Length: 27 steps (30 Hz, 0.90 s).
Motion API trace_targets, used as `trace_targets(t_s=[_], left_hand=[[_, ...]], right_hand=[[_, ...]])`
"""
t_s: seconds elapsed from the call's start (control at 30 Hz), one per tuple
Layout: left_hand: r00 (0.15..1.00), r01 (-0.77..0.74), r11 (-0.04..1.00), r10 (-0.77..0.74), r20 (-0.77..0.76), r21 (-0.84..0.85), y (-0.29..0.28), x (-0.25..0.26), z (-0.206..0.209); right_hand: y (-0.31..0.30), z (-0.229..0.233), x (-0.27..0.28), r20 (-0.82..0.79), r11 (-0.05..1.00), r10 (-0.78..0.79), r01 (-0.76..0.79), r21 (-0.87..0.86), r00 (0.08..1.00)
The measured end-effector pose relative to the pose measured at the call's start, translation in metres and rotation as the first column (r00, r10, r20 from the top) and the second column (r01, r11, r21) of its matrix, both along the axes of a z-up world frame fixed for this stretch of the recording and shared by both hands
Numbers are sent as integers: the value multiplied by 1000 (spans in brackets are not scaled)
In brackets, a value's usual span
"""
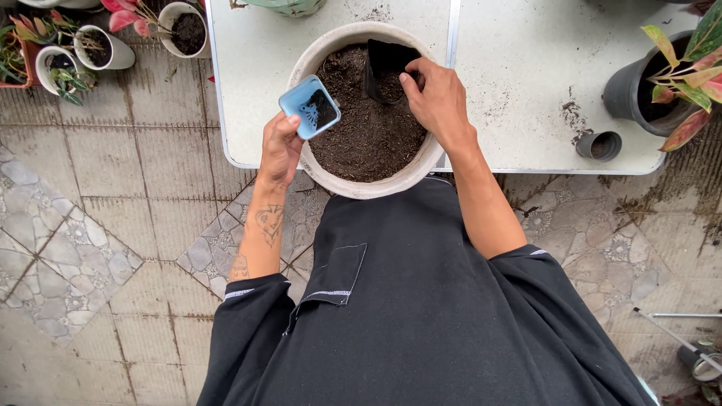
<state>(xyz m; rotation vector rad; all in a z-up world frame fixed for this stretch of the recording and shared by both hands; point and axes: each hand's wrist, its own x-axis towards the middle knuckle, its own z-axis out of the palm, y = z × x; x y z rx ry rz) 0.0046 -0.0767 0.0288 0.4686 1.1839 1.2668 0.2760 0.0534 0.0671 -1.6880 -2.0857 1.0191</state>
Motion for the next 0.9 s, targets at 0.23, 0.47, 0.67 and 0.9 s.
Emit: trace_targets(t_s=[0.23, 0.47, 0.67, 0.9], left_hand=[[971, 136, 976, -98, -219, 168, 10, 10, 5], [855, 223, 944, -69, -514, 244, 35, 19, 46], [661, 389, 897, -111, -742, 211, 69, 26, 78], [460, 541, 809, -55, -886, 231, 96, 42, 83]], right_hand=[[11, 1, -2, 66, 997, -44, 48, -64, 997], [5, 12, -3, 103, 997, 36, -28, -76, 994], [2, 21, -5, 3, 990, 21, -21, -136, 1000], [1, 11, -1, -91, 978, -38, 18, -209, 995]])
